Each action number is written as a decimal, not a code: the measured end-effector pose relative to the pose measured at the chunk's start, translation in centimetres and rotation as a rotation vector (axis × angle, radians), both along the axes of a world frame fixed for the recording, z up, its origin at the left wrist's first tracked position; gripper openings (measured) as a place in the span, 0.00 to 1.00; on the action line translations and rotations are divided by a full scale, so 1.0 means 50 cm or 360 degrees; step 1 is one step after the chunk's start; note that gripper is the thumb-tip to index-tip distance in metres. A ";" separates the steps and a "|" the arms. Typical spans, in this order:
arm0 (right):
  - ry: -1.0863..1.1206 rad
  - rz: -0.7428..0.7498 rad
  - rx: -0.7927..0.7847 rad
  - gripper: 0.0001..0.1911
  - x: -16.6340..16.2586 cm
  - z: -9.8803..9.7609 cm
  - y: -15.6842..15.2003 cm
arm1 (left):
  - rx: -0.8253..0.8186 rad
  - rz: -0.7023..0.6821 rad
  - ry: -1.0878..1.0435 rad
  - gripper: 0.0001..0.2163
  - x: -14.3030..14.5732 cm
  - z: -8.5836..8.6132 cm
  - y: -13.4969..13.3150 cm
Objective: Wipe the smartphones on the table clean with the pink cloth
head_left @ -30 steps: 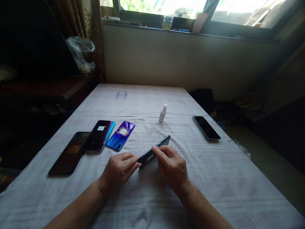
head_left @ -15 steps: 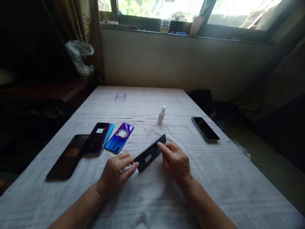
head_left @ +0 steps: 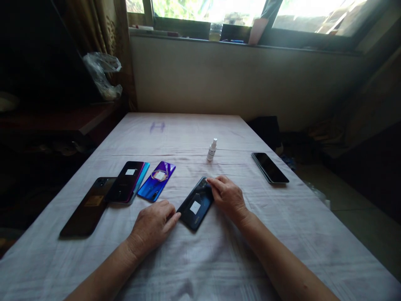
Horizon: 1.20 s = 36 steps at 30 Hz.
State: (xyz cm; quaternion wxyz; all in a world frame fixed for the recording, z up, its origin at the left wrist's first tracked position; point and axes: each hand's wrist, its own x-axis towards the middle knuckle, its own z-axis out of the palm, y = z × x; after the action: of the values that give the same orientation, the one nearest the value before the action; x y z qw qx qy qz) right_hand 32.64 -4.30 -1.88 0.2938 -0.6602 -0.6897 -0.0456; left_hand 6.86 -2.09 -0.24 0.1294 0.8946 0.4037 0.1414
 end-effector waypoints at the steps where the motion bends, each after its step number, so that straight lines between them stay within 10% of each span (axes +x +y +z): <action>1: -0.0003 -0.0026 -0.0053 0.12 0.001 -0.001 0.004 | -0.0003 0.0003 0.0017 0.11 0.000 -0.001 -0.001; 5: 0.0000 -0.0091 -0.0244 0.13 0.005 0.005 0.013 | 0.0115 0.0032 -0.0053 0.08 0.005 -0.011 -0.014; 13: -0.0118 -0.0098 -0.0418 0.14 0.020 0.018 0.035 | 0.0287 -0.0005 -0.0101 0.37 0.047 -0.052 -0.044; 28: -0.0039 0.0210 -0.0192 0.18 0.057 -0.019 -0.081 | 0.0326 -0.0035 -0.0134 0.31 0.017 -0.061 -0.031; 36: -0.0041 0.0193 -0.0336 0.19 0.060 -0.004 -0.045 | 0.0359 -0.0042 -0.0126 0.28 0.022 -0.065 -0.021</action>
State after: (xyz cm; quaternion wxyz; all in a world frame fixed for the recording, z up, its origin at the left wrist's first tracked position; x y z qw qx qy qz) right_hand 35.62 -6.53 -2.09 0.2160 -0.6439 -0.7331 0.0367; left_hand 7.98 -3.16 -3.47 0.0458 0.9023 0.3681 0.2195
